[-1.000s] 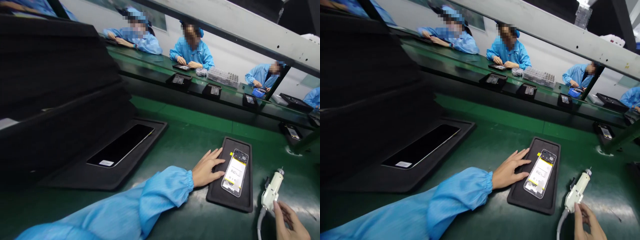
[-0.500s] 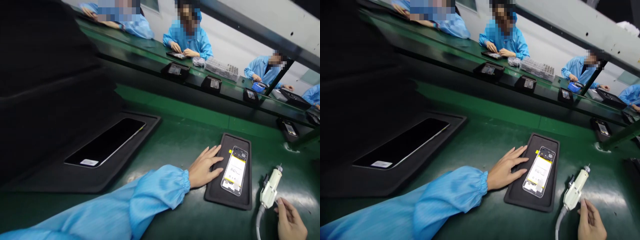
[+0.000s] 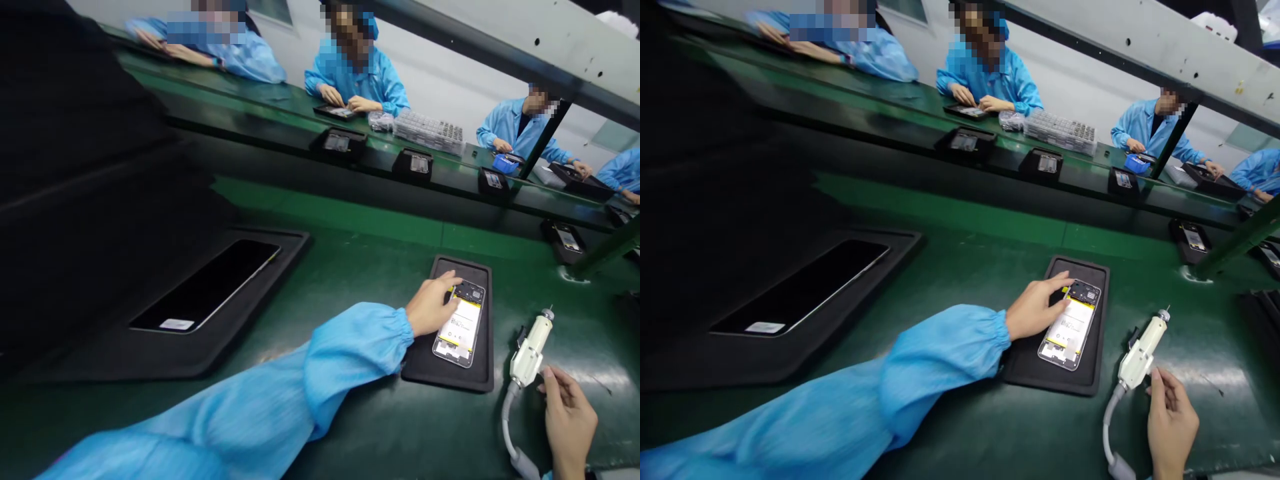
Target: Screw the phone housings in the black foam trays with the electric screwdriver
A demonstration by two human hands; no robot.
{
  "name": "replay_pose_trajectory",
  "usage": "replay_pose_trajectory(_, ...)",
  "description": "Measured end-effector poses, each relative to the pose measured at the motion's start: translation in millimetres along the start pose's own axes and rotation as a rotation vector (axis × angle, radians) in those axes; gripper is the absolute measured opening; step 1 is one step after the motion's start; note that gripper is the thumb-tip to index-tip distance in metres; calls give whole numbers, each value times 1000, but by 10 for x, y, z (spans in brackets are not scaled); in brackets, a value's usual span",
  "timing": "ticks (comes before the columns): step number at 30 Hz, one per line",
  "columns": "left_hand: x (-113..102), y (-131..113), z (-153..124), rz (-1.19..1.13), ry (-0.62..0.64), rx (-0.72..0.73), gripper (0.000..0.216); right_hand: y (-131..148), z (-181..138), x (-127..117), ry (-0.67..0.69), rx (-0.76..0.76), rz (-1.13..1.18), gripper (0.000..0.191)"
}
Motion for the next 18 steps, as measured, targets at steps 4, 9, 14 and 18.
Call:
replay_pose_trajectory(4, 395, -109, 105, 65, 93, -62, 73, 34, -21, 4, 4, 13, 41, 68)
replay_pose_trajectory(9, 526, -76, 107, 40, 50, -78, 93, 7, -33, 42, 37, 5, 70, 64)
replay_pose_trajectory(14, 506, -84, 140, -62, -26, -72, 85, -88, -28, 102, 75, -31, 103, 55)
replay_pose_trajectory(18, 254, -18, 187, -250, -112, -41, 78, -119, -25, 140, 82, -67, 107, 52)
Point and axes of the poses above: each hand's wrist, its own z-axis towards the middle knuckle, its own x-axis out of the palm, y = z × x, the point moved 10 cm from there along z, towards the middle knuckle, and after that the axes turned 5 degrees about -z, right-handed, at the moved point
